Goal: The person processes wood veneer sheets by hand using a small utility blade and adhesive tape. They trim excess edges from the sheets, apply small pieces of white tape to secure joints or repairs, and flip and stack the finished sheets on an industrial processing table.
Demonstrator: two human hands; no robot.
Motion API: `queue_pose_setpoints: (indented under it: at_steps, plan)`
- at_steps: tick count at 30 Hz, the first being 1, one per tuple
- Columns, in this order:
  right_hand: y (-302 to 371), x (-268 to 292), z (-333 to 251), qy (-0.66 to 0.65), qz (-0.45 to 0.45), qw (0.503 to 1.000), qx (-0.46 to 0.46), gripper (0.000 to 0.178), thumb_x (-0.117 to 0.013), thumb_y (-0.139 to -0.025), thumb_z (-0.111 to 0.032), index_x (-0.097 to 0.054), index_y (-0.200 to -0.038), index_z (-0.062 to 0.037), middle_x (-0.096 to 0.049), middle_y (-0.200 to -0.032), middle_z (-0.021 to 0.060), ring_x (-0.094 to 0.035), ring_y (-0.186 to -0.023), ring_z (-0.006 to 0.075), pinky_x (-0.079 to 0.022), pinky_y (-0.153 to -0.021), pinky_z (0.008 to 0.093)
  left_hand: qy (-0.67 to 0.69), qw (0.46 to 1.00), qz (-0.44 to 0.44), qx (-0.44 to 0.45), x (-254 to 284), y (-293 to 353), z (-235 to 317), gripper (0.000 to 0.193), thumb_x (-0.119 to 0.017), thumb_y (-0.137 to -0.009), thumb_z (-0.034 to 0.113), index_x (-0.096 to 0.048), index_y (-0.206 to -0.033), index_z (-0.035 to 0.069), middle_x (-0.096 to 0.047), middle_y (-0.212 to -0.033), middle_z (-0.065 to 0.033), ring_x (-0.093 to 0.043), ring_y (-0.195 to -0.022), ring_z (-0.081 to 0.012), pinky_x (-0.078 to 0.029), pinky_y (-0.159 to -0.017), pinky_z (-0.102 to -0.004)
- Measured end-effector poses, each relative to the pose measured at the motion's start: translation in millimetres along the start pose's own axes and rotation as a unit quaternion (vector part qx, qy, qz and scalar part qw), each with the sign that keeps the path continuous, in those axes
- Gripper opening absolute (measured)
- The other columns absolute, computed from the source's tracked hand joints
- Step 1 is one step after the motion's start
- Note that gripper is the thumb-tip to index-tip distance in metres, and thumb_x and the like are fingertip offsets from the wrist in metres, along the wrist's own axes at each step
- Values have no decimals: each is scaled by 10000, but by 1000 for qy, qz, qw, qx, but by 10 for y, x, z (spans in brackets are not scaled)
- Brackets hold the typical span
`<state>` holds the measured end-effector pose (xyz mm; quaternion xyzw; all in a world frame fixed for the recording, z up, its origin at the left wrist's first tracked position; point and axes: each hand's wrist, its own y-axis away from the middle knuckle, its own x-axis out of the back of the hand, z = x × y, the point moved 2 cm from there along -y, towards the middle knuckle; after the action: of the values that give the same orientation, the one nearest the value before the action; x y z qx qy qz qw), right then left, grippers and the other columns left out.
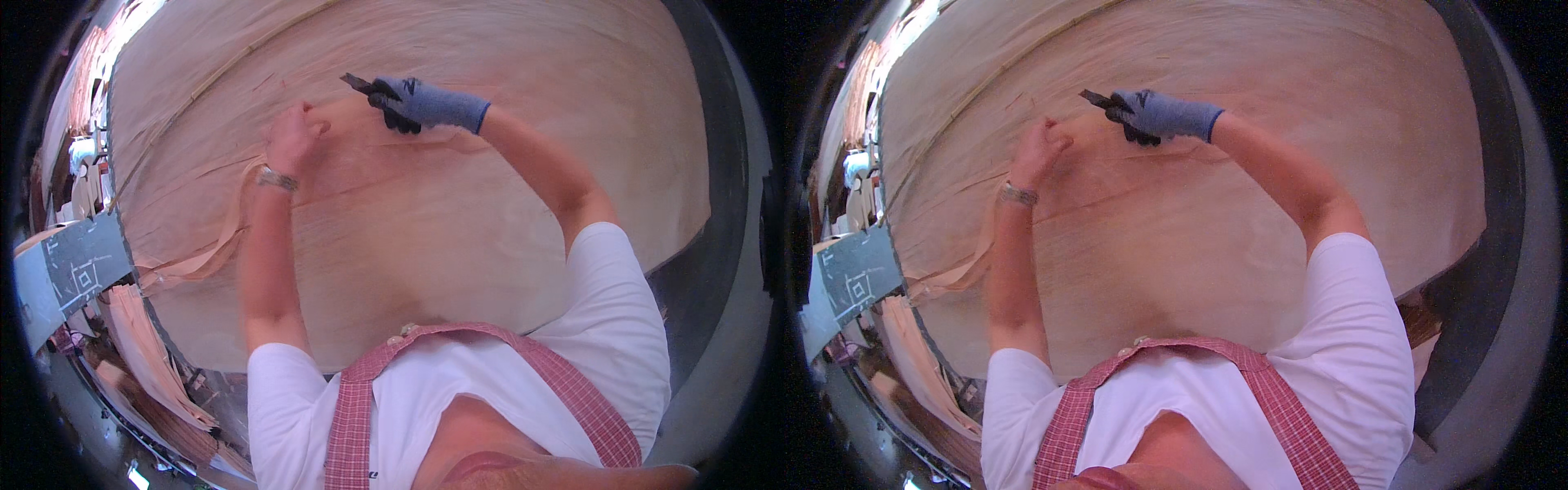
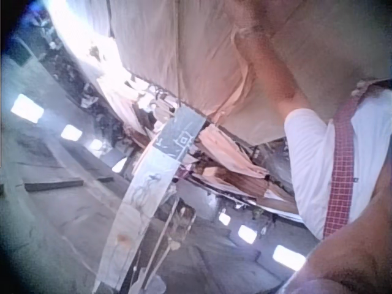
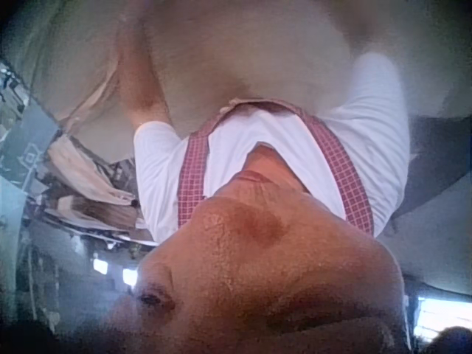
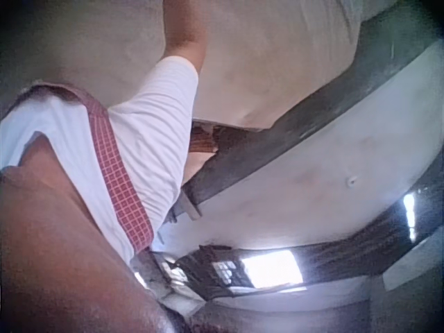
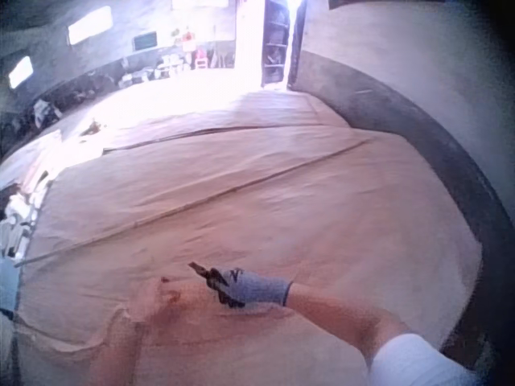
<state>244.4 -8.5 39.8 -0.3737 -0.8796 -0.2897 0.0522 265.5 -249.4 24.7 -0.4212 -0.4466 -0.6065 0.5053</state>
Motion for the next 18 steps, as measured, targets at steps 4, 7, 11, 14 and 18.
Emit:
queue_pose_setpoints:
  at_steps: [4, 7, 11, 14, 18]
  plan:
    - [-235, -156, 115, 107, 75, 990, 47, 321, -459, -997, -370, -511, -1071, -62, -671, -798, 163, -651, -706, 360, -512, -680, 434, -47, 976, 194, -92, -241, 590, 334, 383, -666, -866, 308, -606, -1140, 48, -607, -1119, -154, -556, -1084, -371, -425, -955, -483]
    - [-313, -243, 238, 240, 163, 938, 192, 275, -450, -1004, -327, -514, -1106, -80, -662, -746, 138, -643, -621, 296, -492, -575, 422, -22, 978, 205, 36, -427, 649, 93, 352, -618, -896, 244, -589, -1173, 30, -600, -1144, -159, -551, -1089, -359, -419, -961, -471]
    - [-328, -588, -161, 481, 74, 851, 198, 256, -463, -986, -292, -495, -1166, -113, -672, -731, 132, -666, -619, 314, -482, -504, 475, 32, 961, 262, 77, -392, 739, -42, 335, -597, -906, 201, -588, -1186, 17, -604, -1134, -166, -551, -1085, -349, -422, -962, -460]
    - [-380, -953, -209, 549, 74, 813, 179, 269, -471, -974, -289, -476, -1172, -107, -664, -712, 132, -668, -618, 331, -471, -483, 481, 50, 961, 257, 92, -397, 658, 0, 332, -584, -911, 174, -584, -1206, 20, -602, -1150, -166, -550, -1090, -342, -425, -960, -450]
    - [-266, -864, -55, 477, 61, 848, 220, 234, -462, -975, -268, -477, -1127, -91, -651, -691, 146, -665, -609, 324, -462, -477, 467, 1, 975, 194, 111, -486, 634, -60, 408, -603, -900, 230, -568, -1228, -10, -574, -1214, -158, -532, -1123, -337, -437, -966, -430]
